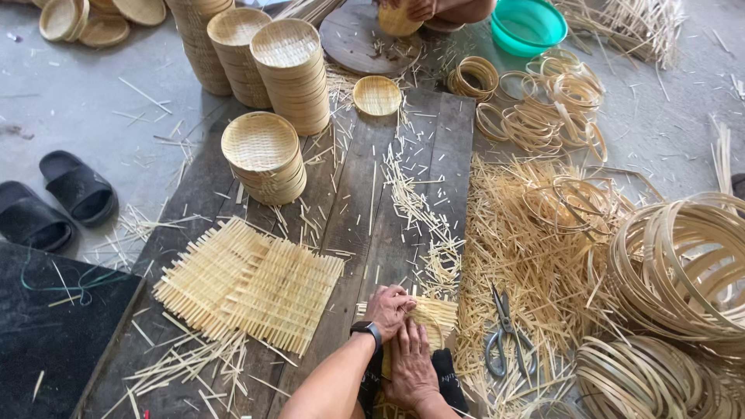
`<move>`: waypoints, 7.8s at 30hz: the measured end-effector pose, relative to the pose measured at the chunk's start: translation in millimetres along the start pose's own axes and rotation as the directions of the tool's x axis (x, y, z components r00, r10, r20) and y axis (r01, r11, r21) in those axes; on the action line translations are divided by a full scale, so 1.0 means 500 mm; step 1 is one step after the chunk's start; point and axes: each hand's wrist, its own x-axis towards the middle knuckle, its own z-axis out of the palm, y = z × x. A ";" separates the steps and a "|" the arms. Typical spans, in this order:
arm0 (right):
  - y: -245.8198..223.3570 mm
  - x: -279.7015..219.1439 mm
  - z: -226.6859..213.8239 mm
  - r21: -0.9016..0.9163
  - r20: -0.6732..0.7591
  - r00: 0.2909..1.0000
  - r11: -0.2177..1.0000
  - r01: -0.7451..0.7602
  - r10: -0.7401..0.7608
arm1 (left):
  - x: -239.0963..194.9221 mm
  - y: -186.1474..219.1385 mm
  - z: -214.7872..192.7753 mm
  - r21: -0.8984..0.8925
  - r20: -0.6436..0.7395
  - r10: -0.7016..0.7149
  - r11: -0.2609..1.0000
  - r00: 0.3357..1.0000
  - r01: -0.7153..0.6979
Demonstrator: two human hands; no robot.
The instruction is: The person weaves bamboo strips into circular baskets. They place a circular bamboo frame onto a woven mat, fold the mat around the frame, and trim excess strips with shears. The process is repeated multiple times to produce several finished baskets.
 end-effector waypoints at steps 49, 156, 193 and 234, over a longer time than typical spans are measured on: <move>-0.036 -0.009 -0.020 0.096 0.012 0.999 0.994 -0.052 0.051 | -0.012 0.024 -0.024 -0.024 -0.035 -0.020 1.000 0.999 0.019; 0.445 -0.127 0.208 0.096 -0.116 0.930 0.936 -0.338 0.348 | -0.114 0.149 0.092 0.318 0.064 0.097 0.941 0.993 -0.112; 0.453 -0.127 0.196 0.054 0.126 0.927 0.931 -0.361 0.352 | -0.109 0.151 0.090 0.259 0.160 0.199 0.937 0.967 -0.235; 0.447 -0.138 0.203 0.124 -0.017 0.929 0.923 -0.365 0.369 | -0.122 0.152 0.156 0.156 -0.212 0.064 0.987 0.975 -0.031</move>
